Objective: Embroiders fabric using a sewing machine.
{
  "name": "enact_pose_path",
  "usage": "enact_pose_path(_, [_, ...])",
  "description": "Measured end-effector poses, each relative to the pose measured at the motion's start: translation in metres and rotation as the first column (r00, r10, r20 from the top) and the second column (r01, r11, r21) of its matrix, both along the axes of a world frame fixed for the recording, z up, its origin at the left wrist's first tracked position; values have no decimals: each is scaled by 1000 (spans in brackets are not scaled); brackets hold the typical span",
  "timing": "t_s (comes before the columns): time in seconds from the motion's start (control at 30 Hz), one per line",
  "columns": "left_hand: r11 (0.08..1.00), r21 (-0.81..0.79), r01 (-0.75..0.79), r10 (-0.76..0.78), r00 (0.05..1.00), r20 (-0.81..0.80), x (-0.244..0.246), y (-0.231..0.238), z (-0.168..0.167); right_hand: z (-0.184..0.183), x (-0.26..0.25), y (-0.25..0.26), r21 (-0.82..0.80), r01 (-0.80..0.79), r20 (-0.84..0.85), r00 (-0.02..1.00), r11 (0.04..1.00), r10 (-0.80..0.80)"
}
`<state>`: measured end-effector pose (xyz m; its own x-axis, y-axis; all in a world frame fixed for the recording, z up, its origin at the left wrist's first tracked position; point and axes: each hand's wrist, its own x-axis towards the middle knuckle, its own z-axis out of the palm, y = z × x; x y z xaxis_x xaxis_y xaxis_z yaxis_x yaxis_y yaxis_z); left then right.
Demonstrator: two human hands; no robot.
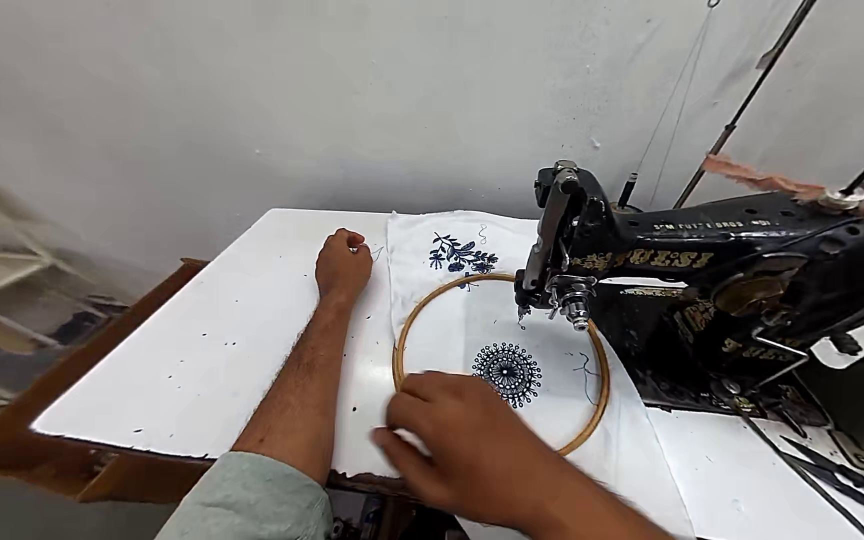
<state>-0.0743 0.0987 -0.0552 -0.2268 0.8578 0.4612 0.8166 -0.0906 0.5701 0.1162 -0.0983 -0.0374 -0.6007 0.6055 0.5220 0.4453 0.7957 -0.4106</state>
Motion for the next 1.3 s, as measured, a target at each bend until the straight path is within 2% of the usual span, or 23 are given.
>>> enact_pose_path(0.03, [990,-143,16,-10,999,42,-10,17,-1,-5,21,-1,63,81,40,996,995,-83])
enact_pose_path(0.1, [964,-264,28,-8,997,76,-11,28,5,-16,68,5,142,263,92,956,954,-277])
enact_pose_path(0.17, [976,-209,66,-37,990,139,-1,25,13,-24,111,17,143,437,158,876,888,-456])
enact_pose_path(0.23, [988,-94,125,-108,979,171,15,18,21,-27,142,34,93,557,208,800,825,-563])
enact_pose_path(0.3, [973,3,232,-230,961,156,36,11,33,-22,153,52,35,636,194,752,771,-630])
enact_pose_path(0.37, [923,20,385,-385,918,95,60,3,43,-6,147,67,-49,720,243,680,692,-691])
enact_pose_path(0.43, [812,-53,582,-583,812,-22,79,-5,47,10,138,80,-110,773,362,617,625,-699])
enact_pose_path(0.5, [648,-166,743,-761,634,-134,89,-10,48,23,132,83,-235,790,444,606,567,-660])
enact_pose_path(0.57, [517,-261,815,-855,484,-185,91,-15,46,16,134,85,-229,761,363,645,606,-673])
enact_pose_path(0.6, [483,-292,825,-875,441,-200,90,-19,43,11,135,86,-211,754,326,654,622,-683])
enact_pose_path(0.67, [451,-322,832,-891,401,-211,85,-26,31,16,131,83,-220,787,397,612,577,-684])
enact_pose_path(0.77, [501,-361,787,-855,388,-344,77,-40,13,27,131,79,-221,844,558,520,488,-647])
enact_pose_path(0.83, [541,-388,746,-823,374,-429,74,-49,9,26,134,77,-190,846,578,507,499,-639])
enact_pose_path(0.97, [576,-373,728,-799,404,-445,75,-58,5,3,144,71,-54,785,417,579,617,-700])
enact_pose_path(1.17, [611,-389,690,-782,446,-436,79,-67,1,-11,153,70,-180,762,207,648,622,-733])
enact_pose_path(1.3, [615,-388,687,-780,455,-429,80,-67,0,-15,153,72,-159,740,143,672,653,-727])
